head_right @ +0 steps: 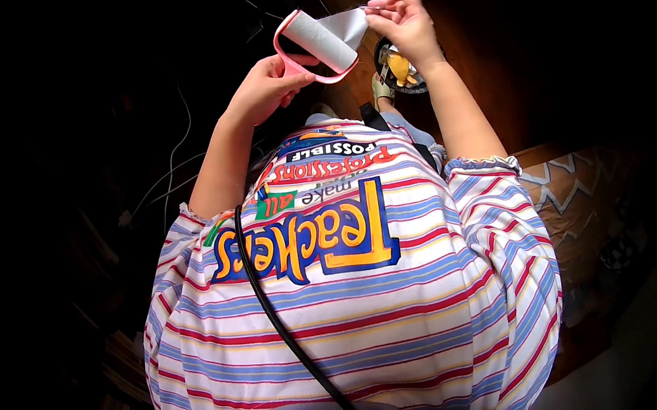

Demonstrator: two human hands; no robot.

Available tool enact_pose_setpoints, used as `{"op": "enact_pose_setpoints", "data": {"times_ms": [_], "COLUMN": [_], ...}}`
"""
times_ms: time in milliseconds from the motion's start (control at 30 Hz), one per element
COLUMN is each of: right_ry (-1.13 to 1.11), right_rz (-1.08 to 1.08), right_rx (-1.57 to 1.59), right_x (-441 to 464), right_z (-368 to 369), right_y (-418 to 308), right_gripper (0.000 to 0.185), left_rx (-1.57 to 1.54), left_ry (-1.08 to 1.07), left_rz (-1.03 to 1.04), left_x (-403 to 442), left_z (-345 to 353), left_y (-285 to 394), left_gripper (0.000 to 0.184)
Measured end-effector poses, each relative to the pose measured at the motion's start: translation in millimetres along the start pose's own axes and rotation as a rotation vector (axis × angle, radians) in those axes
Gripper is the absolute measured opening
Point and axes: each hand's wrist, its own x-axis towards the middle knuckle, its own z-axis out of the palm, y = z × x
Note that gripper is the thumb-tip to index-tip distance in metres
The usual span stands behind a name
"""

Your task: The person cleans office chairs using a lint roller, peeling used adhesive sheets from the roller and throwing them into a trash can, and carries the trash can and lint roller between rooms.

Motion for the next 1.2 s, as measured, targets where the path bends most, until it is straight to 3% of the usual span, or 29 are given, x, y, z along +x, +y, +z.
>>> {"op": "enact_pose_setpoints", "data": {"times_ms": [100, 267, 333, 600, 800, 933, 1200], "right_ry": [-0.091, -0.224, -0.387, -0.519, -0.471, -0.508, -0.570], "right_rz": [0.163, 0.241, 0.312, 0.260, 0.280, 0.515, 0.369], "right_rx": [-0.236, -0.307, -0.352, -0.688, -0.563, -0.112, -0.057], "right_x": [-5.3, -1.8, 2.3, 3.2, 5.3, 1.7, -3.1], "right_z": [11.7, 9.1, 3.7, 3.3, 0.8, 7.5, 13.3], "right_y": [-8.4, -15.2, -15.5, -27.8, -10.7, -21.3, -26.4], "right_gripper": [0.019, 0.026, 0.033, 0.027, 0.025, 0.030, 0.020], "left_rx": [-0.006, 0.060, 0.122, 0.250, 0.165, 0.143, 0.112], "left_ry": [-0.012, -0.024, -0.024, -0.043, -0.150, -0.194, -0.247], "left_rz": [0.014, 0.071, 0.093, 0.128, 0.207, 0.179, 0.155], "left_x": [-1.2, -3.1, -6.0, -9.9, -10.0, -11.8, -8.4], "left_z": [0.3, 2.1, 3.4, -3.1, -1.8, -5.8, -8.7], "left_y": [1.8, 8.2, 12.1, 16.1, 12.7, 14.6, 12.7], "left_gripper": [0.040, 0.041, 0.042, 0.038, 0.043, 0.044, 0.044]}}
